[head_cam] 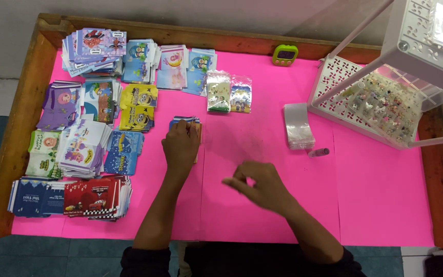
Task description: Packaging small illustrated cards into individual plastic sleeves and sealing them using a pen to assist.
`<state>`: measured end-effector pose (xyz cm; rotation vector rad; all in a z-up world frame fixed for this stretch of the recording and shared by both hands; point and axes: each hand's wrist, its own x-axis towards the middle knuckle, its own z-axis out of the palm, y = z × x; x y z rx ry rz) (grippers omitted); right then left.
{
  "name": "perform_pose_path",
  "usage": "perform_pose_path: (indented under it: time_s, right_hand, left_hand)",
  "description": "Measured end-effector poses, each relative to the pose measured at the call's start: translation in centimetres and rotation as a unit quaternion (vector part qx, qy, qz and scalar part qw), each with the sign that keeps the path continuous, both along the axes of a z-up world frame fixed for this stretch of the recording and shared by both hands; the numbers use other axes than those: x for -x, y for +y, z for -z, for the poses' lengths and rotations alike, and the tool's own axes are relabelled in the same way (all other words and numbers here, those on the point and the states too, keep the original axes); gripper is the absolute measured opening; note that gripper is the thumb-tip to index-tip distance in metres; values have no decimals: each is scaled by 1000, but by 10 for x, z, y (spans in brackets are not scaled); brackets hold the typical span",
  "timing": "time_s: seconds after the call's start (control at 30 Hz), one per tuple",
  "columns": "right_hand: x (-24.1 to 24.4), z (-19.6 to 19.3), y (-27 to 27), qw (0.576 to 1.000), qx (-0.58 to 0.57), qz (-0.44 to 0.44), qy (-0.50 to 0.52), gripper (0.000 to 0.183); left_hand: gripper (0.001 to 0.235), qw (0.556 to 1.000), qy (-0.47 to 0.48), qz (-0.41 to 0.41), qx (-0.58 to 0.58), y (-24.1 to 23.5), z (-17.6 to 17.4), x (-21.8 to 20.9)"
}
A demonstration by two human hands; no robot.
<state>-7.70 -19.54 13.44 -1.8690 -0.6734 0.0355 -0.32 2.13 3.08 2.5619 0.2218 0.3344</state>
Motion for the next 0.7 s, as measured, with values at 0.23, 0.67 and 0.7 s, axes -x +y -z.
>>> perform_pose_path:
  time_s: [0.23,0.67,0.7]
  right_hand:
    - [-37,87,-30,980,175,57,-72,16]
    - [-50,112,-60,968,31,249,-29,11]
    - [-49,116,-64,971,-8,238,17,21]
  left_hand:
    - [17,997,0,-50,-62,-2,-11,1]
    - [13,942,-288,168,36,-35,6,5]
    - [10,940,-233,217,125,-42,5,6]
